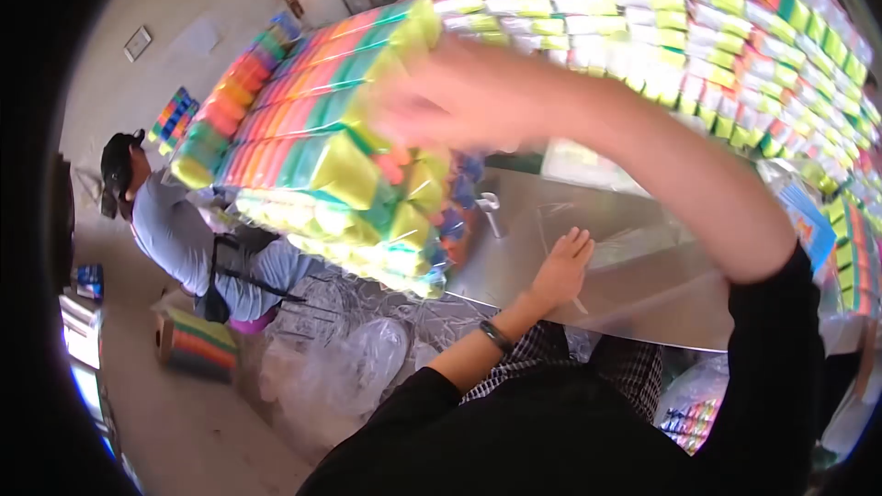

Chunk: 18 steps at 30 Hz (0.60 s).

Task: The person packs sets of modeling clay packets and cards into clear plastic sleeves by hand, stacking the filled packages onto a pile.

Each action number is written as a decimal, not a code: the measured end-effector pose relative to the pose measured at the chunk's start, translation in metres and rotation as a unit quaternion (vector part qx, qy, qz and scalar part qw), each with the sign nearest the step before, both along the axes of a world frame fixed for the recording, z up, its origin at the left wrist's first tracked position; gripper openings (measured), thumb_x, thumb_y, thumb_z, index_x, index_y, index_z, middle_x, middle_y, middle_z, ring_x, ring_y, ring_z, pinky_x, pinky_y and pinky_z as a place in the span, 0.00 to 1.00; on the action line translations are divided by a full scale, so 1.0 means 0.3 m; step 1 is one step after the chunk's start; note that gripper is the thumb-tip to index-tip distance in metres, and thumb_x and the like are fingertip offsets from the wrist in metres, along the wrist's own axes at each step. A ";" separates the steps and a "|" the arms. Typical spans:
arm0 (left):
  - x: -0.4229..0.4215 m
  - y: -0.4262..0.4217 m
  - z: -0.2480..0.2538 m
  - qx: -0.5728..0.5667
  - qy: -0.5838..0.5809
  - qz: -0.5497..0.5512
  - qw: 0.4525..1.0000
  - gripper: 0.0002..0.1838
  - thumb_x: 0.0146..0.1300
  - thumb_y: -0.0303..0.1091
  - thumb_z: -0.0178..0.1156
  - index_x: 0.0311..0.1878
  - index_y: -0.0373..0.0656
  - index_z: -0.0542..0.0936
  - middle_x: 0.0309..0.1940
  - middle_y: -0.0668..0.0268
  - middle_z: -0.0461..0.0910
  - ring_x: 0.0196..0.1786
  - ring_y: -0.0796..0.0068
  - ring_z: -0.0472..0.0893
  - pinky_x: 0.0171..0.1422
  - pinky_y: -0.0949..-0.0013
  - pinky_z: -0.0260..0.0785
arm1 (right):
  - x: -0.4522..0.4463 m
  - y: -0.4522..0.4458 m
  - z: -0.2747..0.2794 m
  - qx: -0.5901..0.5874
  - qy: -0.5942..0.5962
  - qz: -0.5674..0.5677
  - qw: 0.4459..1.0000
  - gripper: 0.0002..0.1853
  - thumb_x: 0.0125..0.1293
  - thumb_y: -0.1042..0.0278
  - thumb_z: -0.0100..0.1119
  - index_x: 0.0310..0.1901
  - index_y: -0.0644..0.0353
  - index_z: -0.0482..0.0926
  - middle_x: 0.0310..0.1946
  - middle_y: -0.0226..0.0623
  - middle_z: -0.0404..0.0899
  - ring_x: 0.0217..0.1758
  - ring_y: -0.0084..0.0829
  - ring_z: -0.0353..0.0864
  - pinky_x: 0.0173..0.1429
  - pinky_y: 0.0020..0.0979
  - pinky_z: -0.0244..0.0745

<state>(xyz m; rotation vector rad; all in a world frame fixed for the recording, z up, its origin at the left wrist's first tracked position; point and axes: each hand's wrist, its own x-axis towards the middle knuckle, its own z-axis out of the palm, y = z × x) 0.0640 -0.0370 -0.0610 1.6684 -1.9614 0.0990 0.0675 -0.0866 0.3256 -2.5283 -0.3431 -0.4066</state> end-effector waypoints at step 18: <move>0.000 0.039 0.081 0.013 0.003 0.011 1.000 0.29 0.59 0.30 0.50 0.64 0.29 0.62 0.64 0.49 0.66 0.69 0.50 0.62 0.74 0.55 0.51 | 0.235 -0.070 0.088 -0.045 -0.340 0.016 0.939 0.25 0.51 0.56 0.66 0.50 0.54 0.74 0.41 0.41 0.78 0.42 0.41 0.79 0.45 0.38 0.76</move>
